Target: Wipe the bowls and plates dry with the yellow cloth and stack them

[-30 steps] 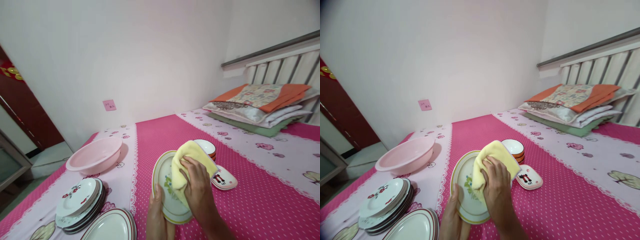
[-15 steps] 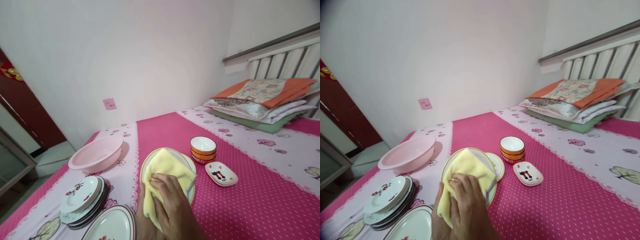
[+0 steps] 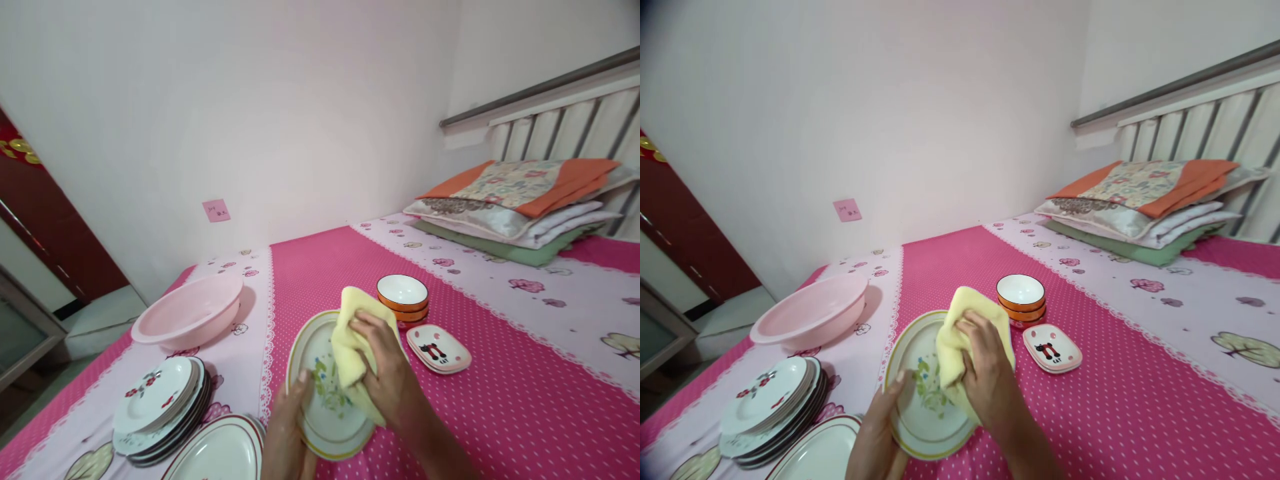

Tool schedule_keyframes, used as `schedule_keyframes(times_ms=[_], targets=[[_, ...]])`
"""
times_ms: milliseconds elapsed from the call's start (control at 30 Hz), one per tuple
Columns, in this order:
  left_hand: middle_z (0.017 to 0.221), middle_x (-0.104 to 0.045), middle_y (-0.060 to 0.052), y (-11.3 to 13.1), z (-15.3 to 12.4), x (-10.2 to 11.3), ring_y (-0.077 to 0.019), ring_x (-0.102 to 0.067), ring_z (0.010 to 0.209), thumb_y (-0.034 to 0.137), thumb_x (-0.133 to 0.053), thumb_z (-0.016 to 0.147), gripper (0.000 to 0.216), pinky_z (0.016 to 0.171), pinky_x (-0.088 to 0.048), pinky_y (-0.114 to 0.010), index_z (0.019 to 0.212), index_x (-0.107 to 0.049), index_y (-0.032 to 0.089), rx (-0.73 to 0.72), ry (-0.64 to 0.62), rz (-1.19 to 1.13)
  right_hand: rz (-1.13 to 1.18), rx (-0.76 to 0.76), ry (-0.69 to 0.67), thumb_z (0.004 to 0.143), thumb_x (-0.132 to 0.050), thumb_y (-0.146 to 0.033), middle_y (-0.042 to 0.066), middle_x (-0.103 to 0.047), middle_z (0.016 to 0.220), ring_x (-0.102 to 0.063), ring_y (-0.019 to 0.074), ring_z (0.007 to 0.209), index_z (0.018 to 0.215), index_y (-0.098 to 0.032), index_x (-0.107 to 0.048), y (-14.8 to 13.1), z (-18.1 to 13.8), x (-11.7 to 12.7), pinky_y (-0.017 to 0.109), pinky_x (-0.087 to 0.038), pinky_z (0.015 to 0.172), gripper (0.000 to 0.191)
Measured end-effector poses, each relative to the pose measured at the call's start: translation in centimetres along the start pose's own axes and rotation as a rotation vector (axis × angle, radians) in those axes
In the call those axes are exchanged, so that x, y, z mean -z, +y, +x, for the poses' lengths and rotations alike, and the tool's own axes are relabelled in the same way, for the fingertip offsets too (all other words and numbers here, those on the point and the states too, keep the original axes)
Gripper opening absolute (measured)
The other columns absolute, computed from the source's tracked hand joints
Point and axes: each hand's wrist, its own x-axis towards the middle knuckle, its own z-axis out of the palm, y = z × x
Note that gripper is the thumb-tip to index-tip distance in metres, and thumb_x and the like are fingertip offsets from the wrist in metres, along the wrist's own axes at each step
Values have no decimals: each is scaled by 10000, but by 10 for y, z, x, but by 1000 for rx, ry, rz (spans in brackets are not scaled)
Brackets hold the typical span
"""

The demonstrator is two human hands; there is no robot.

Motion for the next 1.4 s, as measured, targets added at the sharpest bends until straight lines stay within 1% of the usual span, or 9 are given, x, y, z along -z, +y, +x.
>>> schedule_keyframes(times_ms=[67, 233, 500, 633, 733, 900, 1167, 1267, 1400], targets=[[1008, -826, -165, -3, -4, -8, -357, -788, 975, 223, -846, 791, 421, 944, -603, -488, 1191, -769, 114, 11, 95, 118, 39, -70, 20, 911, -487, -83, 133, -566, 1456, -524, 267, 1388, 1430, -239, -495, 8, 2, 4, 482, -477, 1119, 542], [931, -821, -171, -6, -6, -15, -336, -787, 872, 369, -895, 736, 473, 866, -598, -453, 1115, -788, 106, 47, 9, 291, 105, -220, -53, 924, -541, -183, 140, -656, 1370, -629, 275, 1272, 1380, -212, -568, 7, 7, 21, 471, -528, 1068, 458], [776, -770, -56, -2, -4, -11, -259, -720, 780, 449, -857, 752, 349, 722, -532, -309, 904, -815, 137, 162, -216, 577, 167, -200, -469, 745, -772, -247, 91, -710, 1308, -655, 321, 1220, 1315, -254, -666, -23, 15, 44, 483, -519, 1053, 580], [752, -756, -50, -3, -4, -7, -249, -712, 769, 438, -840, 762, 326, 679, -513, -283, 875, -811, 134, 187, -266, 610, 143, -301, -539, 750, -776, -249, 35, -767, 1043, -712, 280, 962, 1088, -267, -734, -25, 17, 49, 404, -565, 846, 341], [739, -767, -81, -3, -7, -4, -286, -739, 753, 459, -895, 685, 425, 710, -561, -342, 930, -812, 122, 202, -201, 524, 319, -415, -541, 786, -766, -264, 6, -753, 892, -702, 234, 814, 964, -254, -719, -18, 16, 54, 326, -549, 707, 185], [779, -806, -135, 5, -15, -10, -325, -786, 774, 339, -882, 747, 329, 815, -615, -456, 971, -807, 110, 137, -42, 319, 693, -709, -487, 797, -787, -340, 31, -764, 931, -725, 234, 819, 1093, -217, -702, -1, 14, 56, 304, -561, 663, 332], [807, -819, -100, 13, -8, 5, -309, -804, 812, 132, -883, 704, 294, 856, -645, -435, 973, -768, 111, -57, 255, 82, 898, -785, -380, 789, -796, -403, 37, -767, 901, -726, 209, 787, 1134, -177, -686, 8, 11, 39, 285, -570, 680, 427], [837, -823, -96, 10, -3, 5, -282, -806, 823, 82, -773, 787, 236, 875, -645, -435, 1018, -742, 119, -114, 412, -36, 1061, -877, -308, 715, -864, -385, 56, -777, 917, -740, 230, 787, 1157, -167, -669, 2, 9, 30, 301, -584, 684, 530], [921, -832, -113, 8, 0, -9, -232, -803, 796, 94, -628, 896, 291, 933, -626, -417, 1166, -737, 113, -160, 462, -186, 1230, -952, -140, 673, -902, -396, 88, -787, 928, -753, 248, 755, 1123, -169, -672, -14, 10, 15, 303, -585, 636, 554]])
